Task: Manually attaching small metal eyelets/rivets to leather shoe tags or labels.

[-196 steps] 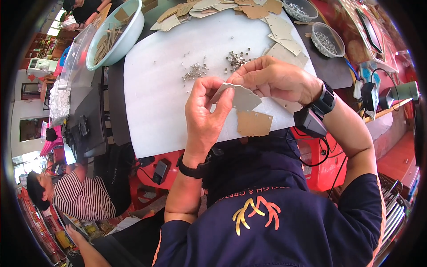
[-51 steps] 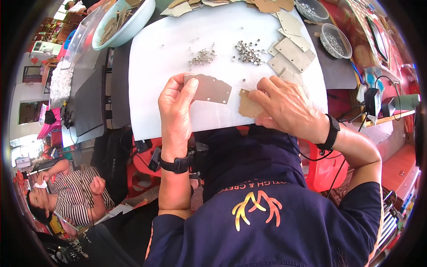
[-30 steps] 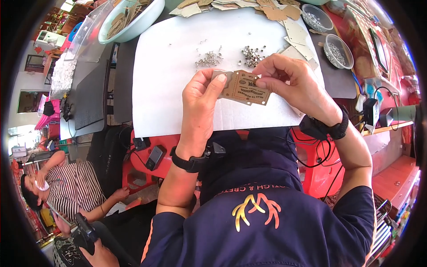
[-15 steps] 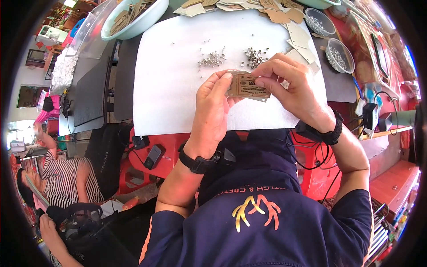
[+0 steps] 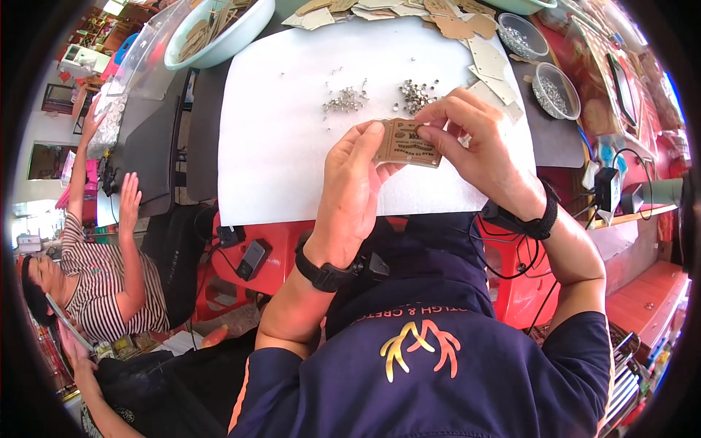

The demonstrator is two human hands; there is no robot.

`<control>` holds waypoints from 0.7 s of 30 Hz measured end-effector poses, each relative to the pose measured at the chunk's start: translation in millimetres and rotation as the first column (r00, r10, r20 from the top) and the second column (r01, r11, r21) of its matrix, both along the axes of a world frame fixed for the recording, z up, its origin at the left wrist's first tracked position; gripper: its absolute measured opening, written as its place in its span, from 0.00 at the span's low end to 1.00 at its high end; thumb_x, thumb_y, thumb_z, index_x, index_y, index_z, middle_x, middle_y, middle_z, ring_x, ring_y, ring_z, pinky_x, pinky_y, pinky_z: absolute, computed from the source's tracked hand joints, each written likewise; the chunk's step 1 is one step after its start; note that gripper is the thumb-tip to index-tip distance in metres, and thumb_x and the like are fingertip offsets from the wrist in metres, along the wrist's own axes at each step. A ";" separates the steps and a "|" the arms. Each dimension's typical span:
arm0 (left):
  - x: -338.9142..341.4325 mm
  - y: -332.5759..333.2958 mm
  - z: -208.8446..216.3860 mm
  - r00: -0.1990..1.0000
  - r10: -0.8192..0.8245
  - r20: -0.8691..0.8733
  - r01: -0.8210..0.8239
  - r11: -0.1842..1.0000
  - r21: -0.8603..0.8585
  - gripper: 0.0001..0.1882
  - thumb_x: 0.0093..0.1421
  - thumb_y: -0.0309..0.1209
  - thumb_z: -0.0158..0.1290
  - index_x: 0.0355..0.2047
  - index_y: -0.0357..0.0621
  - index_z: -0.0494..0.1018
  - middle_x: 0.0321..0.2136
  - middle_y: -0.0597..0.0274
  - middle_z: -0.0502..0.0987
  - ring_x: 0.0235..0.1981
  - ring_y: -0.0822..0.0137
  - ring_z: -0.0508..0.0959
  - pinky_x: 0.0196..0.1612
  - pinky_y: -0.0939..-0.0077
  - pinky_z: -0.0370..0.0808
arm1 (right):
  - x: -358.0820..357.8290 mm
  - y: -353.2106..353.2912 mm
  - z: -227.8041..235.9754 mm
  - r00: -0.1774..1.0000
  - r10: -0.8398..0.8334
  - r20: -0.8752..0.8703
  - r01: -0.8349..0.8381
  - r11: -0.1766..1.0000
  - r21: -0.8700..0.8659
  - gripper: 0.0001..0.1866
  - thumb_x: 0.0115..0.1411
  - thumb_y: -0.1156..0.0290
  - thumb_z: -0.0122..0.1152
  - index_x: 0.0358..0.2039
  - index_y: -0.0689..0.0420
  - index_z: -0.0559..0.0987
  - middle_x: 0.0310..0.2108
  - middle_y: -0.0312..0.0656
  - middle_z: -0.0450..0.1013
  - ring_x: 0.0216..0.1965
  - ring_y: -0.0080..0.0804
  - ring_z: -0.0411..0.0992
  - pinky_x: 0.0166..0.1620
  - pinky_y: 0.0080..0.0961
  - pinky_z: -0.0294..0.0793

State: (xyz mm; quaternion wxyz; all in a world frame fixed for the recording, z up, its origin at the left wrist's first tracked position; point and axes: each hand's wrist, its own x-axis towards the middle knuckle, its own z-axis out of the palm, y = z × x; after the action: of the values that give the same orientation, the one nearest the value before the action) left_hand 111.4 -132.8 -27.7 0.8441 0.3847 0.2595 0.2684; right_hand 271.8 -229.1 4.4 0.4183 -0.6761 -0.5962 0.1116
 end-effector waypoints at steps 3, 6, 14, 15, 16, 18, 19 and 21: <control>0.0 -1.1 -1.0 1.000 0.000 0.022 0.000 1.000 -0.008 0.13 0.67 0.36 0.47 0.45 0.41 0.72 0.43 0.61 0.76 0.44 0.69 0.75 0.48 0.67 0.72 | -0.4 -1.8 0.8 1.000 0.000 -0.012 0.000 1.000 -0.020 0.06 0.57 0.74 0.63 0.36 0.58 0.79 0.29 0.43 0.72 0.26 0.33 0.73 0.30 0.27 0.72; 0.5 -2.0 -2.4 0.999 0.005 0.039 -0.004 1.000 -0.023 0.13 0.67 0.36 0.48 0.45 0.41 0.72 0.43 0.61 0.76 0.43 0.70 0.75 0.48 0.67 0.72 | 1.1 -2.7 -2.5 0.999 0.003 -0.033 -0.003 1.000 -0.001 0.06 0.57 0.74 0.63 0.36 0.57 0.79 0.29 0.42 0.72 0.26 0.32 0.73 0.30 0.27 0.72; 1.2 -0.6 -3.1 0.999 0.000 0.045 0.000 1.000 -0.003 0.15 0.67 0.36 0.48 0.47 0.38 0.69 0.44 0.58 0.76 0.44 0.69 0.75 0.48 0.67 0.72 | 3.5 -2.9 -3.9 0.998 -0.010 -0.056 0.008 1.000 -0.028 0.07 0.57 0.74 0.63 0.37 0.57 0.79 0.29 0.42 0.73 0.26 0.32 0.72 0.30 0.27 0.72; 1.6 -1.1 -2.5 0.999 0.009 0.037 -0.010 1.000 0.005 0.15 0.67 0.36 0.48 0.47 0.38 0.70 0.43 0.58 0.76 0.44 0.69 0.76 0.48 0.67 0.72 | 3.5 -2.7 -3.3 0.998 -0.013 -0.057 0.011 1.000 -0.027 0.07 0.57 0.74 0.63 0.37 0.57 0.79 0.29 0.42 0.73 0.26 0.32 0.72 0.30 0.27 0.72; 1.7 -1.5 -2.5 0.999 0.020 0.028 -0.020 1.000 0.013 0.14 0.67 0.36 0.48 0.47 0.38 0.70 0.43 0.58 0.76 0.44 0.69 0.76 0.48 0.67 0.72 | 3.3 -2.0 -3.1 0.997 -0.014 -0.074 0.011 0.999 -0.040 0.07 0.57 0.74 0.63 0.37 0.57 0.79 0.29 0.42 0.73 0.25 0.32 0.72 0.30 0.27 0.72; 2.0 -2.0 -3.3 1.000 0.023 0.017 -0.023 0.999 0.025 0.14 0.67 0.36 0.49 0.47 0.38 0.70 0.43 0.57 0.76 0.43 0.69 0.76 0.49 0.68 0.73 | 3.2 -0.4 -2.7 0.995 -0.017 -0.094 0.012 0.999 -0.053 0.07 0.57 0.74 0.63 0.37 0.57 0.79 0.29 0.42 0.73 0.25 0.31 0.72 0.30 0.27 0.72; 2.4 -2.3 -3.4 1.000 0.025 0.009 -0.026 0.999 0.035 0.14 0.67 0.35 0.50 0.47 0.37 0.69 0.42 0.57 0.76 0.43 0.70 0.77 0.50 0.68 0.73 | 3.6 -0.2 -2.0 0.996 -0.016 -0.092 0.010 0.998 -0.069 0.07 0.57 0.74 0.63 0.36 0.58 0.79 0.28 0.42 0.73 0.25 0.31 0.72 0.30 0.27 0.72; 2.2 -1.6 -3.6 1.000 0.025 0.018 -0.026 0.999 0.035 0.14 0.66 0.35 0.51 0.46 0.37 0.69 0.42 0.57 0.77 0.43 0.69 0.77 0.50 0.68 0.73 | 4.5 0.3 -1.8 0.996 -0.019 -0.090 0.011 0.996 -0.084 0.07 0.57 0.74 0.63 0.36 0.58 0.79 0.28 0.42 0.73 0.25 0.31 0.72 0.30 0.27 0.72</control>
State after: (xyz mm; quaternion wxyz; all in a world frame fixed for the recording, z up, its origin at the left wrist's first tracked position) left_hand 113.6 -134.4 -31.3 0.8359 0.3940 0.2523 0.2872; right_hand 276.4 -228.8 2.6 0.4173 -0.6917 -0.5662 0.1639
